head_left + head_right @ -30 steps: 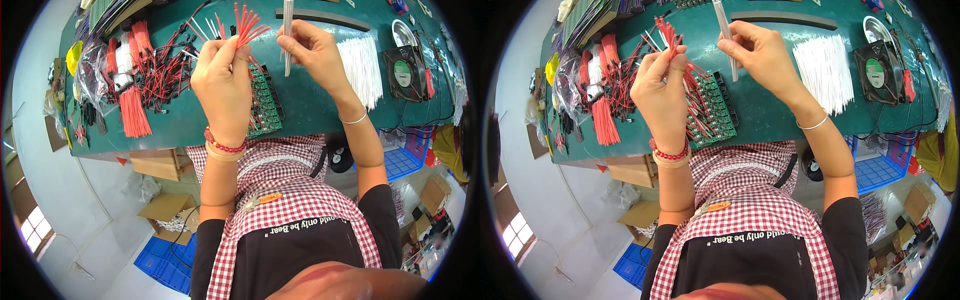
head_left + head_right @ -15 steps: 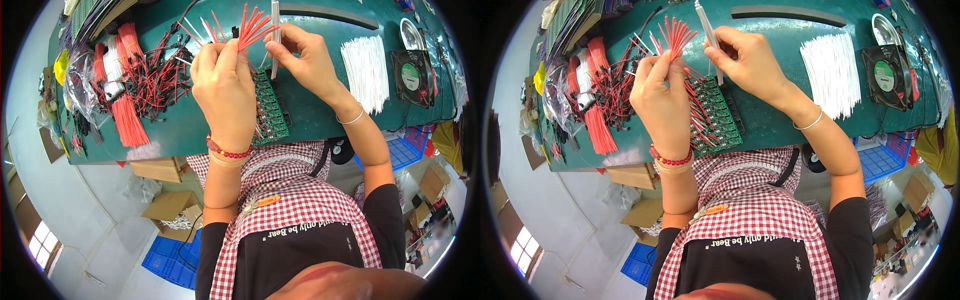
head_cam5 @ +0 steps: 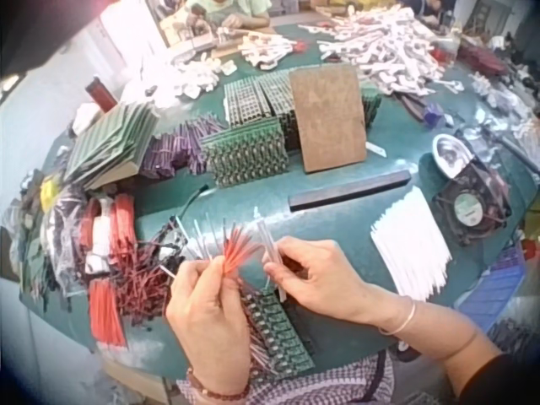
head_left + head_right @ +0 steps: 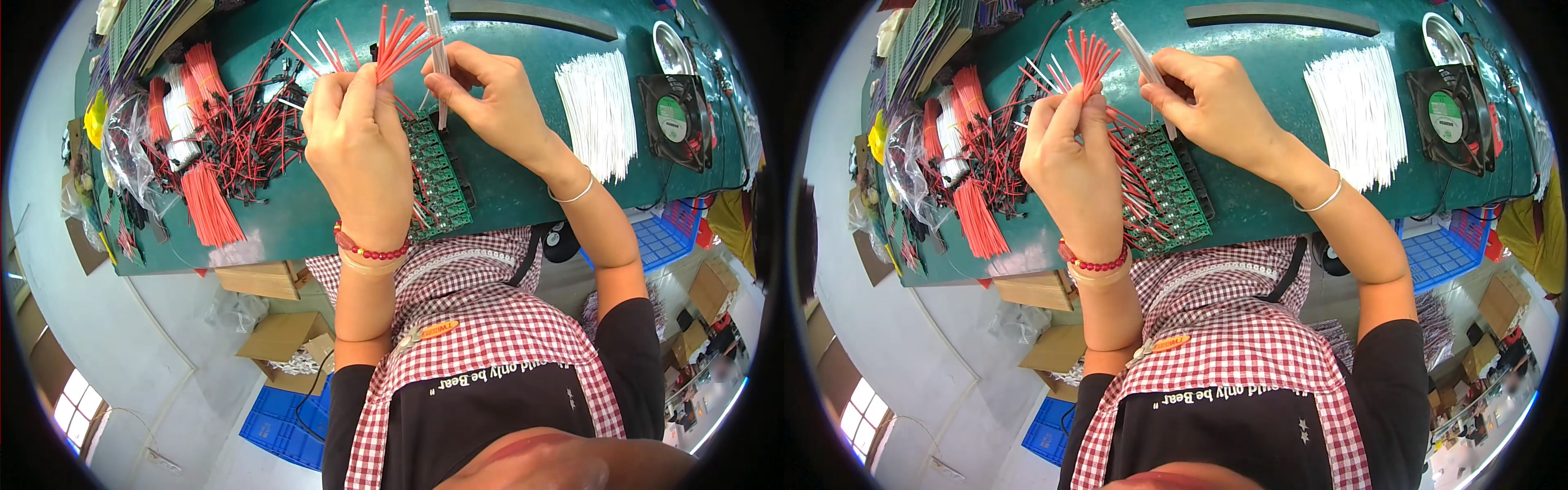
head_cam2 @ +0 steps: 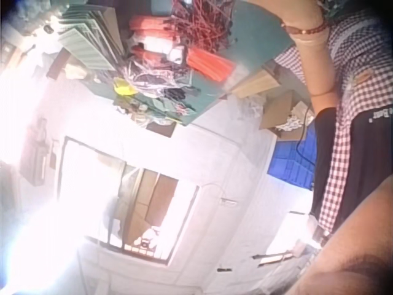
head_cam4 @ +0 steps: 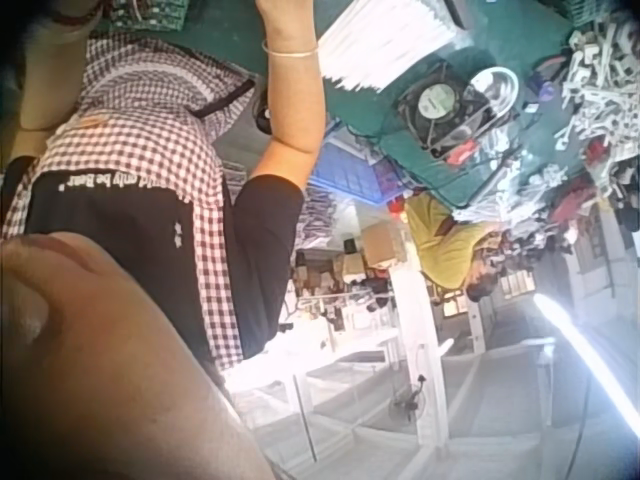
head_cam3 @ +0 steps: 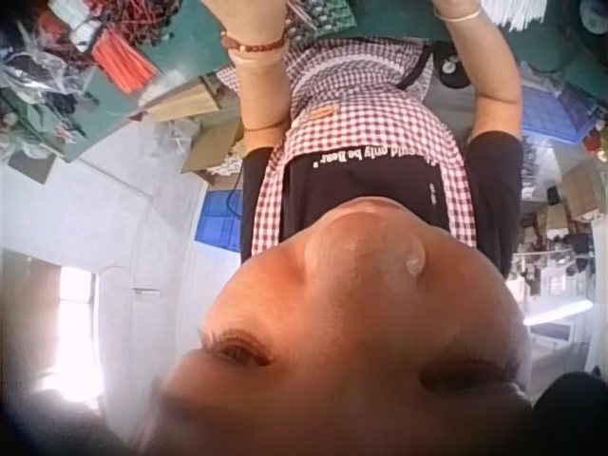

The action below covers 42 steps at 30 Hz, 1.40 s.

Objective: Insert red and white wires into a circuit board to assemble a lighting component.

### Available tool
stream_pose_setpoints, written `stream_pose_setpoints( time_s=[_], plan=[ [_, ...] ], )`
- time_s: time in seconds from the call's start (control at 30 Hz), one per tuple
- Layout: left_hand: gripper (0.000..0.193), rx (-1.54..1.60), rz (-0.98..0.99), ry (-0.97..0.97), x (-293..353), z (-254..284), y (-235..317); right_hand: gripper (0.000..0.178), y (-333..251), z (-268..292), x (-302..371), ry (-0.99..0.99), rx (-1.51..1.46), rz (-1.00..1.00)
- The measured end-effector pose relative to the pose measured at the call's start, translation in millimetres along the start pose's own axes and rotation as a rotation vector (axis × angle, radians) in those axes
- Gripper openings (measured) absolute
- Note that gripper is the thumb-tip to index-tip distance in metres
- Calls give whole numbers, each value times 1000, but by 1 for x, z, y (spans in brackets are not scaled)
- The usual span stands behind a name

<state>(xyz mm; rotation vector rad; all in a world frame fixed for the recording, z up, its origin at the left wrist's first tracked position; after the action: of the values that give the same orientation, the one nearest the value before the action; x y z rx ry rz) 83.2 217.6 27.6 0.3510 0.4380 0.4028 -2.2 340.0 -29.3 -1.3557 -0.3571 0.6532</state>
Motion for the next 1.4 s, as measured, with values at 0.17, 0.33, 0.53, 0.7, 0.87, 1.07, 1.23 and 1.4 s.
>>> stream_pose_setpoints(
  time_s=[0.17,0.33,0.53,0.7,0.87,1.07,1.23,1.4],
  plan=[
    [14,16,6,6,0,0,-2,12,-2,-2,1,5,-3,8],
    [14,18,-4,2,1,-3,-4,15,-3,-3,1,90,-37,125],
    [14,24,-5,-6,2,-3,-5,14,-3,-3,1,92,-10,127],
    [14,20,-10,-4,3,-3,-6,14,-6,-9,3,31,-58,94],
    [15,33,5,-1,4,-3,-8,16,-3,-11,4,23,-104,73],
    [15,26,0,9,5,-2,-7,17,-2,-12,4,25,-107,39],
    [14,26,-6,13,6,-3,-8,11,0,-13,5,-64,-37,-45],
    [14,14,-9,15,7,-3,-8,14,0,-14,5,-34,-62,-25]
  ],
)
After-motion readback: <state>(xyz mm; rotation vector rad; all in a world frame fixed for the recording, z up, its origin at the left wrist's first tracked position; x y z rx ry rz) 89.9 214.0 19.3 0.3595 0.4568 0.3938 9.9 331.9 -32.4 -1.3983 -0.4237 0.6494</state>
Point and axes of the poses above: each hand's wrist, its own x-axis away from the middle knuckle, its own z-axis out of the back of the hand, y = z × x, the point moved 6 cm from there along -x, towards the middle knuckle, and after that the axes turned 8 degrees about -x, right-handed, at the moved point
